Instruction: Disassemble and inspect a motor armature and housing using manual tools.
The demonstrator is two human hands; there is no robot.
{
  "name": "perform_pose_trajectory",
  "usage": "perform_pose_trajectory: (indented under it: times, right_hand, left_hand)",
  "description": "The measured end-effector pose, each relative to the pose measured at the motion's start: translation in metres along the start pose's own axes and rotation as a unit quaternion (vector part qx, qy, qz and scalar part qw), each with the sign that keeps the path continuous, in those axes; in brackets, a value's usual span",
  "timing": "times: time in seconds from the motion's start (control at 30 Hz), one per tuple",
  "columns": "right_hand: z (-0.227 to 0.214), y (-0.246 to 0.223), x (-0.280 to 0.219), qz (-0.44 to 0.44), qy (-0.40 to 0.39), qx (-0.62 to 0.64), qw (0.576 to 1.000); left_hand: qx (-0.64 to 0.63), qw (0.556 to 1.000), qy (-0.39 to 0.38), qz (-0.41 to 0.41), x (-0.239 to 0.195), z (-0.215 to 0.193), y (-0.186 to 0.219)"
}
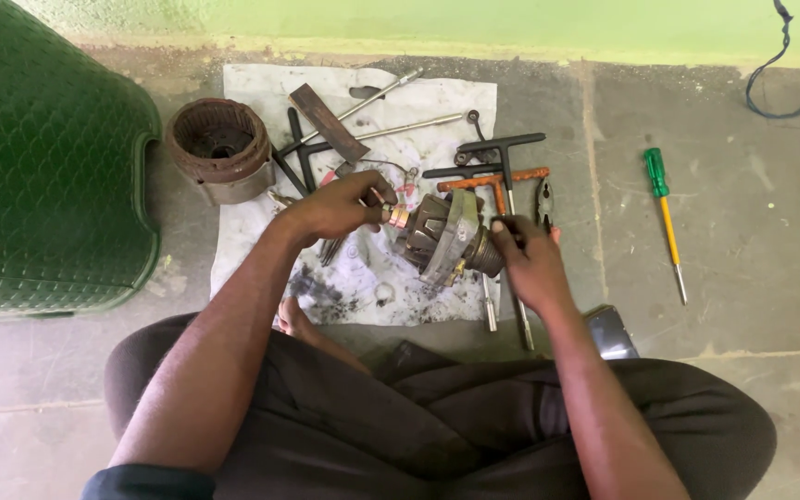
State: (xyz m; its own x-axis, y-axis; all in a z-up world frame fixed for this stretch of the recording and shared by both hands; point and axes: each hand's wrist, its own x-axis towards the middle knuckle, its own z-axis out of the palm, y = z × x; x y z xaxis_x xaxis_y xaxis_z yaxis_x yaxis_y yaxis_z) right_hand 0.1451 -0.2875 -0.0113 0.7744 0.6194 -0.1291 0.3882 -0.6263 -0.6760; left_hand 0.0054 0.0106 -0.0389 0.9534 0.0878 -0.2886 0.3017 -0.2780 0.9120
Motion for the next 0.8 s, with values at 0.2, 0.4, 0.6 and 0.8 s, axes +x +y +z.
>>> perform_pose_trajectory:
  times: [0.2,0.4,0.6,0.8]
  right_hand:
    - [-0.016,-0.067,-0.025,-0.172,0.179,-0.041,0.968]
    - [-0.021,-0.112,-0.006,-0.209,0.054,-0.212,0.953]
    - [-0.018,-0.120,0.016,-0.064,-0.036,-0.298,0.952]
    - [-0.011,-0.101,0.016,-0.096,-0.009,-0.208,0.973]
  left_hand:
    - [-0.050,0.993,0.016,-0.102,-0.007,0.003,0.013]
    - [0.048,0.991,0.087,-0.084,0.005,-0.002,-0.013]
    - [0.152,0.970,0.188,-0.038,0.000,-0.013,0.004]
    - [0.151,0.969,0.194,-0.015,0.005,-0.008,-0.004]
